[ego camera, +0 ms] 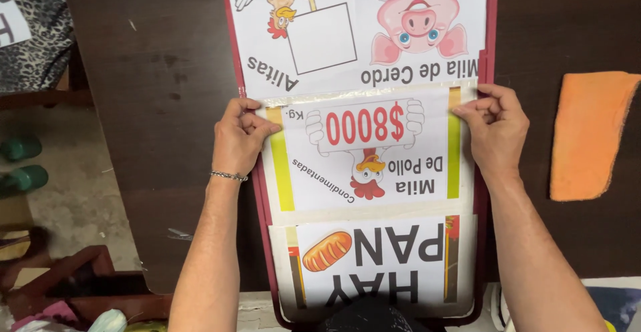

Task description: Applying clear adhesive tape to the borders of a printed sign using scissors

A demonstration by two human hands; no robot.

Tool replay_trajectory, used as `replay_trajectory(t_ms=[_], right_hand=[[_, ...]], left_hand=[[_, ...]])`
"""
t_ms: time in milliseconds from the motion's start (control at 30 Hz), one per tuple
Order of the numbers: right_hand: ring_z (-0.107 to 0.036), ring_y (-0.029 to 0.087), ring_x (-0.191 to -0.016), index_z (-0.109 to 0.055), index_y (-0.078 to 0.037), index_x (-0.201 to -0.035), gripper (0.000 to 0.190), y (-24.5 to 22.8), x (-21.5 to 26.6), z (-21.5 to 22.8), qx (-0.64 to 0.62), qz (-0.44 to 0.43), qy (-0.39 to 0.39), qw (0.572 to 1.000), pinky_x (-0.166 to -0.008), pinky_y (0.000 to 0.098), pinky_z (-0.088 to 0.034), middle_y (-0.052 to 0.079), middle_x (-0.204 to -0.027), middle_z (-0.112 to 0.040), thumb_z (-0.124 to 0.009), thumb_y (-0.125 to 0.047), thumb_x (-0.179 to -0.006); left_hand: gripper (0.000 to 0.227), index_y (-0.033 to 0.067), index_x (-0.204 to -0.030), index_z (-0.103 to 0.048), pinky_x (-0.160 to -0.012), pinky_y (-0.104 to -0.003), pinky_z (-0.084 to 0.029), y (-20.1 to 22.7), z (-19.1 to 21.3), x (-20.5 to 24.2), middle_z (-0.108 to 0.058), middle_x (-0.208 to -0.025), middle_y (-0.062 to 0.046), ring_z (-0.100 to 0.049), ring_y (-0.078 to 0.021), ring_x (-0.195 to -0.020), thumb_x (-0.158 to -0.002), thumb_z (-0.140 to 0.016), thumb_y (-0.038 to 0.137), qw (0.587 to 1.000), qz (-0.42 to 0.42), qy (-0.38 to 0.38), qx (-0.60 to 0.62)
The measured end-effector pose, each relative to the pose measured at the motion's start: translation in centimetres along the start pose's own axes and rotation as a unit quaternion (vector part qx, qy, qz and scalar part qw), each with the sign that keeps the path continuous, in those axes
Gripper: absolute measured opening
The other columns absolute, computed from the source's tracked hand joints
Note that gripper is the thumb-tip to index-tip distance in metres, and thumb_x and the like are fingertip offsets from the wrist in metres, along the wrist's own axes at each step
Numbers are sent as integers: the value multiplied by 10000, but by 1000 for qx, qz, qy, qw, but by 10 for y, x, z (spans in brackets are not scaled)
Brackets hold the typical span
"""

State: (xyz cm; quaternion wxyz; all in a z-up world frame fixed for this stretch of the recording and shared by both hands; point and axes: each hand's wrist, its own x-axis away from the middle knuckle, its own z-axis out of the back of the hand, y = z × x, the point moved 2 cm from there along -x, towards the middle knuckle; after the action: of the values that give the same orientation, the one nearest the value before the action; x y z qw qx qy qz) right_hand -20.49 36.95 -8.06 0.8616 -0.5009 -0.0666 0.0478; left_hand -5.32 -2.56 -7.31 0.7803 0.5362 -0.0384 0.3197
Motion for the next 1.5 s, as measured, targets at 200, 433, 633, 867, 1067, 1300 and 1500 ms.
replay_trajectory(t_ms=[200,433,633,867,1067,1300,1500], right_hand=[[-624,88,-811,-621,6,-1240,382,11,-3,-2,29,34,9,999,-762,207,-480,73,-920,-726,-864,25,-946],[-583,91,-792,-642,2,-1255,382,10,-2,-2,51,39,12,998,-772,225,-486,38,-898,-700,-884,-23,-961],[-568,91,-769,-621,22,-1273,403,14,-2,-3,51,43,20,998,-765,224,-466,64,-916,-720,-884,-5,-968],[-575,99,-764,-623,25,-1274,405,14,-1,-4,67,51,22,996,-756,236,-468,67,-916,-723,-888,-3,-968],[-588,113,-767,-621,45,-1291,419,15,0,-4,77,68,23,994,-759,246,-479,82,-907,-720,-890,19,-972],[-564,123,-739,-623,43,-1301,414,16,3,-6,85,79,34,993,-740,258,-478,92,-915,-721,-886,16,-983],[-597,142,-783,-621,46,-1295,388,10,7,-7,88,81,36,992,-756,272,-502,99,-945,-728,-860,4,-992]], left_hand=[[397,108,-1078,-564,-666,-243,-486,-6,-2,-4,-738,-734,39,-518,-54,-603,-833,-873,155,1000,-8,-7,-17],[412,117,-1087,-566,-697,-256,-500,-3,-1,-4,-729,-708,56,-531,-62,-622,-834,-881,197,999,1,-4,-37],[433,124,-1082,-555,-720,-260,-492,-9,-2,-7,-693,-665,73,-554,-67,-646,-821,-891,202,999,-22,-5,-41],[447,133,-1077,-554,-684,-274,-467,-10,-3,-4,-741,-719,76,-507,-85,-595,-808,-894,241,996,-48,12,-72],[454,133,-1073,-549,-665,-291,-473,-14,-6,-2,-753,-739,85,-538,-108,-576,-798,-894,236,991,-76,32,-104],[452,147,-1108,-526,-667,-335,-490,-21,-12,2,-776,-821,120,-560,-145,-588,-814,-855,249,982,-92,58,-156],[481,123,-1152,-517,-605,-352,-505,-34,-20,6,-756,-808,132,-563,-152,-576,-844,-862,254,962,-150,106,-203]])
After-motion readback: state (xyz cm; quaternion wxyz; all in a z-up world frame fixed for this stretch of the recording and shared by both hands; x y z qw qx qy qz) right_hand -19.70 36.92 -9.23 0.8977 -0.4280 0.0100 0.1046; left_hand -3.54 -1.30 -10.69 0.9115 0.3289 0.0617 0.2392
